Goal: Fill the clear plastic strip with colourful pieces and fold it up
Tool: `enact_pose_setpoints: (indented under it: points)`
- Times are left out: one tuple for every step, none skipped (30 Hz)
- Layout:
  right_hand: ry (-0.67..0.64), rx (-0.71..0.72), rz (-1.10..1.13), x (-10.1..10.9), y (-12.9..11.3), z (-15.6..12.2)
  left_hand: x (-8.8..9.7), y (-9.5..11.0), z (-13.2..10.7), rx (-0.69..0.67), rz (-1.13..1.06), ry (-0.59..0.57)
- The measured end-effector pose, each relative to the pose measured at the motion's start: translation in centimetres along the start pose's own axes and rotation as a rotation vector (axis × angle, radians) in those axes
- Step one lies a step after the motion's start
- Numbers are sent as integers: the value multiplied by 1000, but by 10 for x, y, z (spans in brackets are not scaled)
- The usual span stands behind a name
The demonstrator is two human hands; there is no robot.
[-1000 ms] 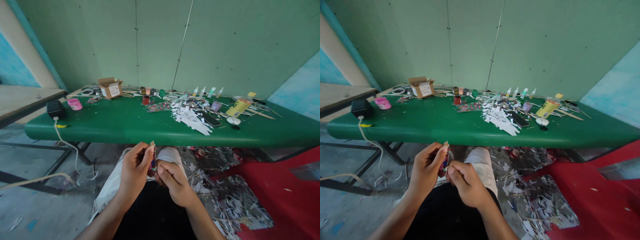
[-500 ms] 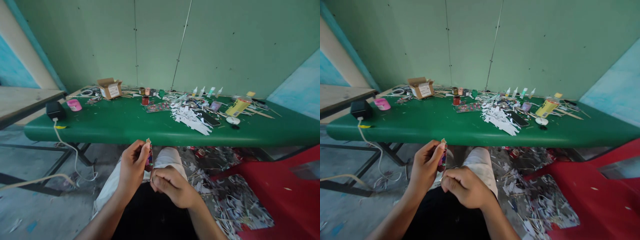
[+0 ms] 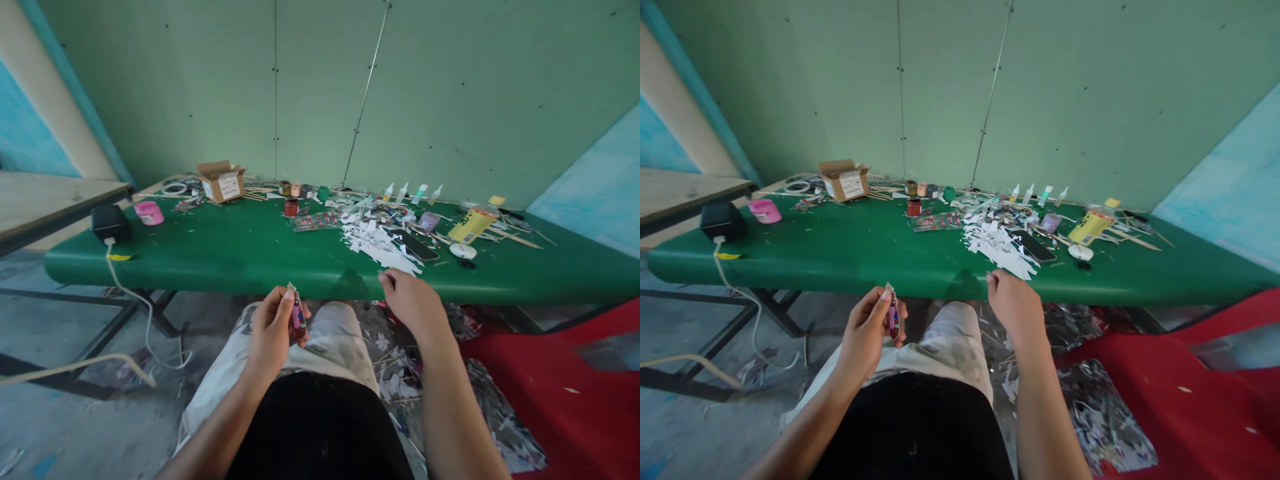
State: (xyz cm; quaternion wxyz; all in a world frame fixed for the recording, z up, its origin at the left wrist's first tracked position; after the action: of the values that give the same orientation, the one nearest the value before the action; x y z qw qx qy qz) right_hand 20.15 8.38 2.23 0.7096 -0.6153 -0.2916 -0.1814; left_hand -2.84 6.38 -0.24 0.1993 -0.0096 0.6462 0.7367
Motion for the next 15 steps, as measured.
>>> enact_pose_setpoints:
  points:
    - [30, -30, -84, 2, -6, 3, 1, -4, 2, 8, -8, 11]
    - [40, -52, -169, 1, -13, 7, 2, -9, 4, 12, -8, 17]
    - [15, -75, -327, -4, -20, 13, 4, -14, 7, 13, -3, 20]
    - [-27, -69, -402, -11, -26, 22, 6, -21, 11, 13, 1, 24]
    - [-57, -57, -426, -17, -31, 32, 10, -29, 15, 13, 5, 31]
    - [-88, -50, -444, -23, -35, 44, 15, -38, 20, 15, 9, 41]
    - [-114, -40, -460, -26, -38, 57, 21, -47, 24, 21, 13, 57]
    - [-130, -29, -473, -28, -41, 69, 28, -55, 28, 24, 17, 77]
    - [-125, -26, -490, -28, -45, 80, 36, -63, 32, 22, 23, 101]
    - [-110, -26, -510, -26, -50, 87, 44, -70, 35, 19, 31, 125]
    - [-94, -21, -528, -25, -57, 90, 52, -76, 38, 18, 37, 145]
    - [-93, -10, -543, -26, -65, 88, 58, -81, 39, 22, 44, 159]
    - [-115, 26, -547, -31, -76, 80, 63, -84, 41, 22, 51, 171]
    - [-167, 79, -542, -42, -87, 67, 68, -86, 41, 8, 63, 187]
    - [-277, 185, -516, -59, -98, 48, 71, -87, 41, -8, 74, 201]
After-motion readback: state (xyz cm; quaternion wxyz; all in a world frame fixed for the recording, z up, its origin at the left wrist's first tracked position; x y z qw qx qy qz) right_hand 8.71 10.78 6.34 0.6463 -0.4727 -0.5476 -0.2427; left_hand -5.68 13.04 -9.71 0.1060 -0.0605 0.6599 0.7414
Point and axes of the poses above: each hand's wrist, its own z-axis towards the middle knuckle, its own x-axis out of the back of the hand, y = z × x, the point moved 5 cm from there along z, towards the middle knuckle, and after that the axes turned 14 degrees about -y, right-handed, at the moved point
